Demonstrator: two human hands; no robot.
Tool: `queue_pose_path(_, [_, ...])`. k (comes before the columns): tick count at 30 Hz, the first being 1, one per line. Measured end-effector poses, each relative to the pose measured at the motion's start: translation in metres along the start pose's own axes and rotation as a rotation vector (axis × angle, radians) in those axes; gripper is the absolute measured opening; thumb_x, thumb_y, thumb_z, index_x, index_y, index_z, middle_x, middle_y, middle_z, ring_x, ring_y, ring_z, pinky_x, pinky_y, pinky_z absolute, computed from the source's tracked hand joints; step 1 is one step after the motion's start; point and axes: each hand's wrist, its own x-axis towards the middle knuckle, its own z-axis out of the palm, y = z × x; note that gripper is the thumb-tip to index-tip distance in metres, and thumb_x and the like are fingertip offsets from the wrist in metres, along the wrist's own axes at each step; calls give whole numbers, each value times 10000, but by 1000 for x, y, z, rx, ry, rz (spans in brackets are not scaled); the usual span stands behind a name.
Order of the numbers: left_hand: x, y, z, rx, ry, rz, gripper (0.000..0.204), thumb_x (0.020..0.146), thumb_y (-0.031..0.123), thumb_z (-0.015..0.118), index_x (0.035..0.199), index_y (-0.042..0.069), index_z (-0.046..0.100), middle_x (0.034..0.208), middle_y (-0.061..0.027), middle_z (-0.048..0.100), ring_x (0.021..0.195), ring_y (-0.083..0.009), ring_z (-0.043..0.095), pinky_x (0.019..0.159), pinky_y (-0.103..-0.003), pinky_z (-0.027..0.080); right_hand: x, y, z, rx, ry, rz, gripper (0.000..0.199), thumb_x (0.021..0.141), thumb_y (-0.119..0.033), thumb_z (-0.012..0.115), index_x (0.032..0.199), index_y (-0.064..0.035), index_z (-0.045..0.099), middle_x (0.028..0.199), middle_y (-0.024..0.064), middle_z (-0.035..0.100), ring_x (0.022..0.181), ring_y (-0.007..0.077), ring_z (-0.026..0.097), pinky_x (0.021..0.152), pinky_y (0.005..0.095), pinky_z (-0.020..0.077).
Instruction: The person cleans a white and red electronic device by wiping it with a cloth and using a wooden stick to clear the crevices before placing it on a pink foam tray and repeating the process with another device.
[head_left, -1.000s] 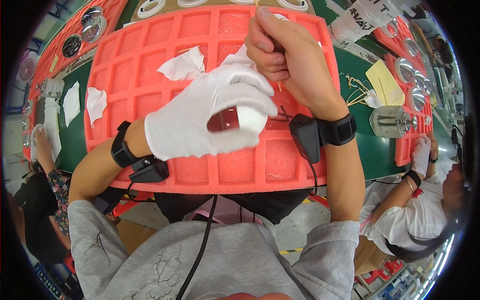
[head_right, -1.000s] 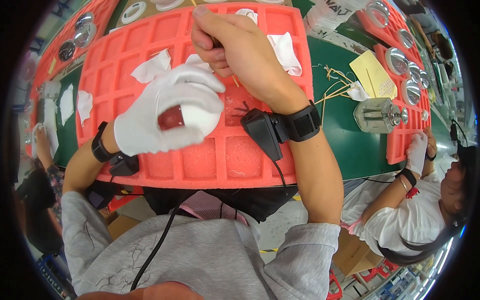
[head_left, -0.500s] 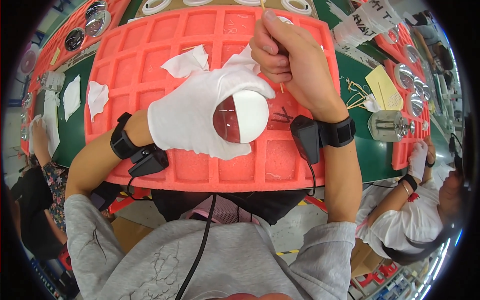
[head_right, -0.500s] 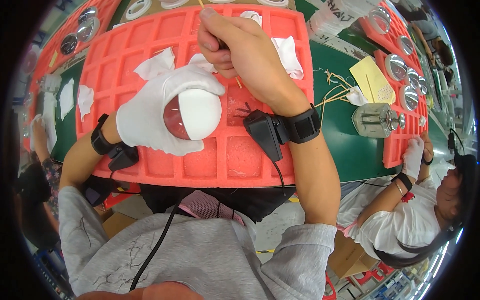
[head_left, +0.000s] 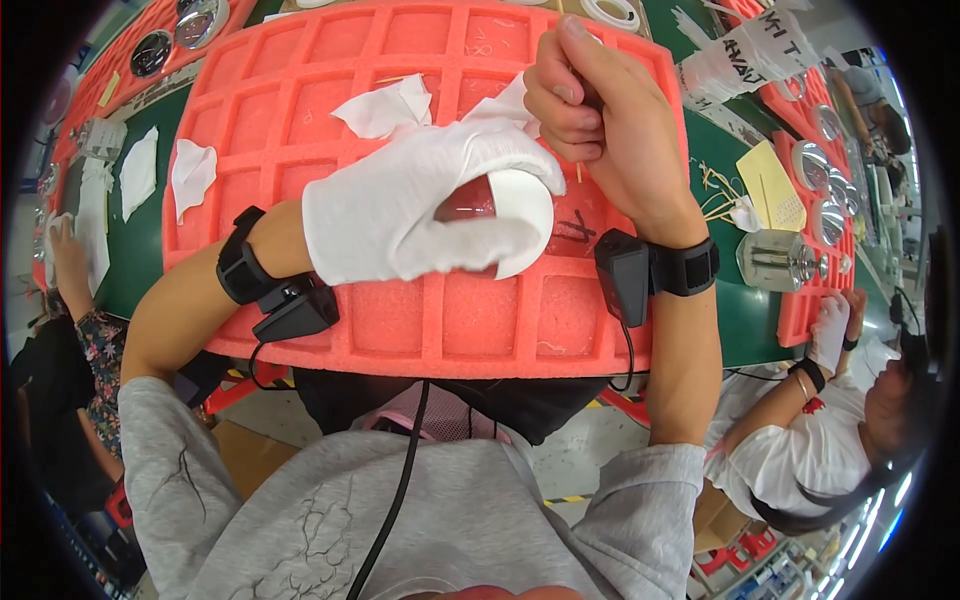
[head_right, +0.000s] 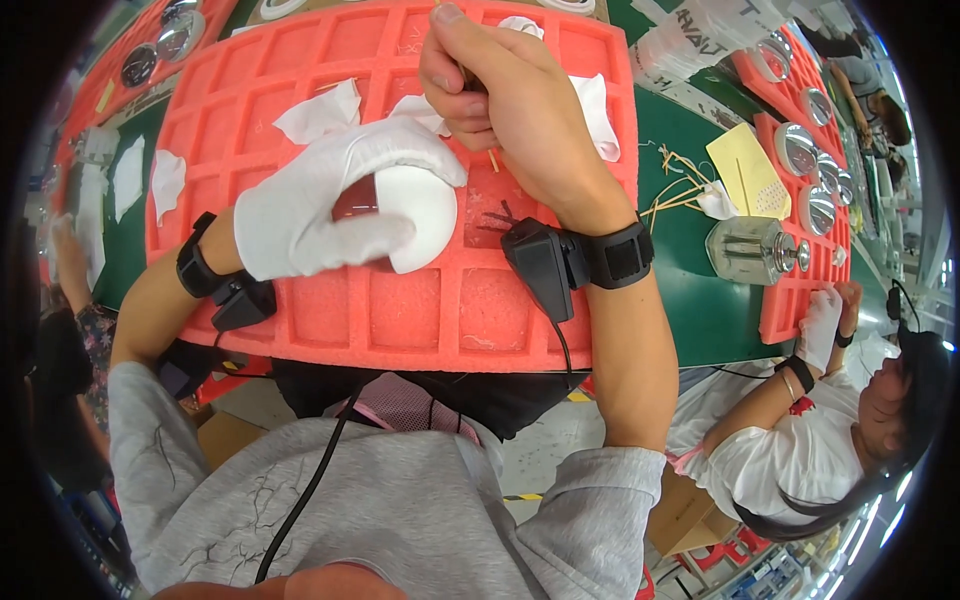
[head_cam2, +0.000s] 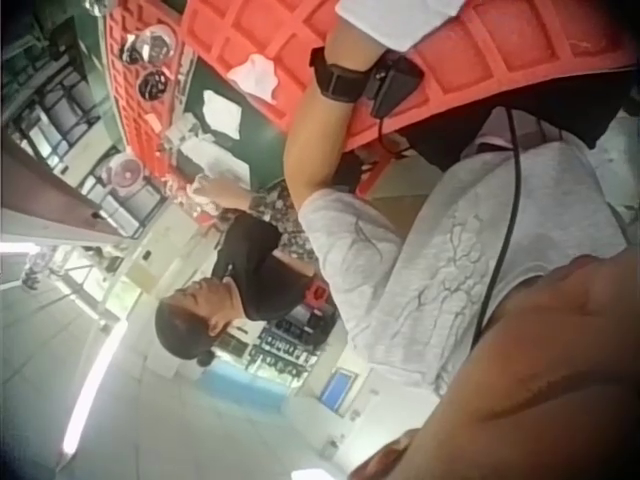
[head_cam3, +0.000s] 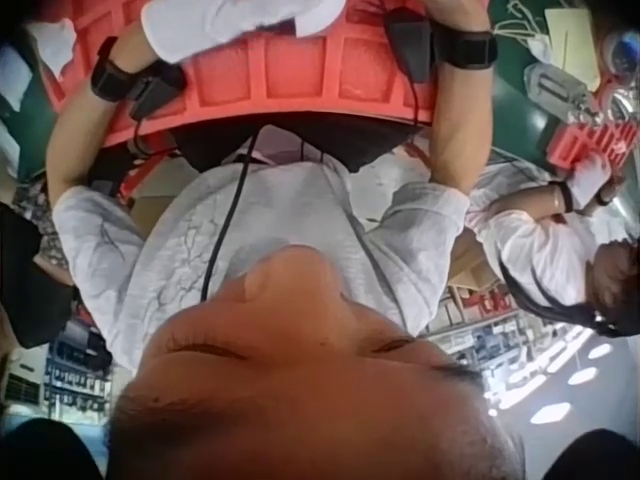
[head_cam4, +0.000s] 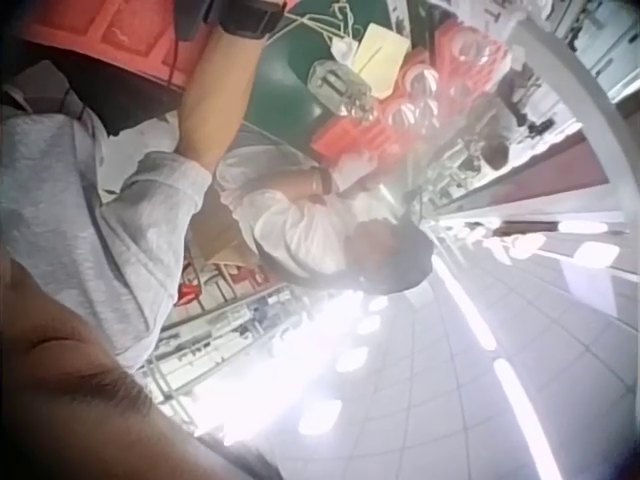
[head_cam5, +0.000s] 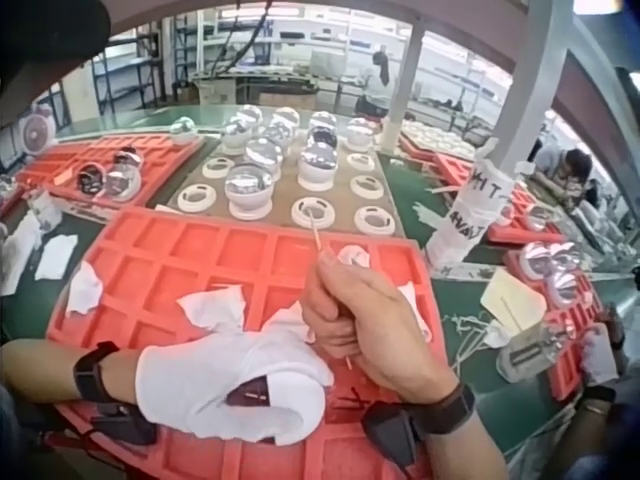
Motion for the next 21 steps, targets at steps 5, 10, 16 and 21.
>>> queue_pose_path(5, [1,-7,-1,-24,-1,22,415,848,165,737,1208,22,587,1084,-96,610,962,-236,619,831,-334,516,-2,-2,-2,44,21,61,454,1105,-401,344,761,-116,424,622,-48,307,523,59,210,469,235,168])
queue_pose_path(10, [0,13,3,27,-1,-90,413,836,146,730,1201,8,592,1113,-122,618,1053,-253,609,887,-340,499,-7,-5,4,77,58,27,473,1108,-413,337,757,-108,425,608,-48,294,501,63,215,460,246,183])
queue_pose_path(16, [-2,18,13,-33,113,-189,452,739,162,771,1140,35,604,1088,-143,620,1063,-284,599,911,-388,491,-16,-11,25,455,-104,-476,377,1117,-372,304,866,-114,417,635,-39,304,519,87,166,442,244,166])
queue_pose_path(21, [0,16,14,-15,112,-164,338,705,84,734,989,0,572,989,-171,594,930,-359,599,791,-419,513,1,1,42,494,-420,-419,388,1117,-398,269,868,-139,415,616,-33,325,507,100,189,423,247,171])
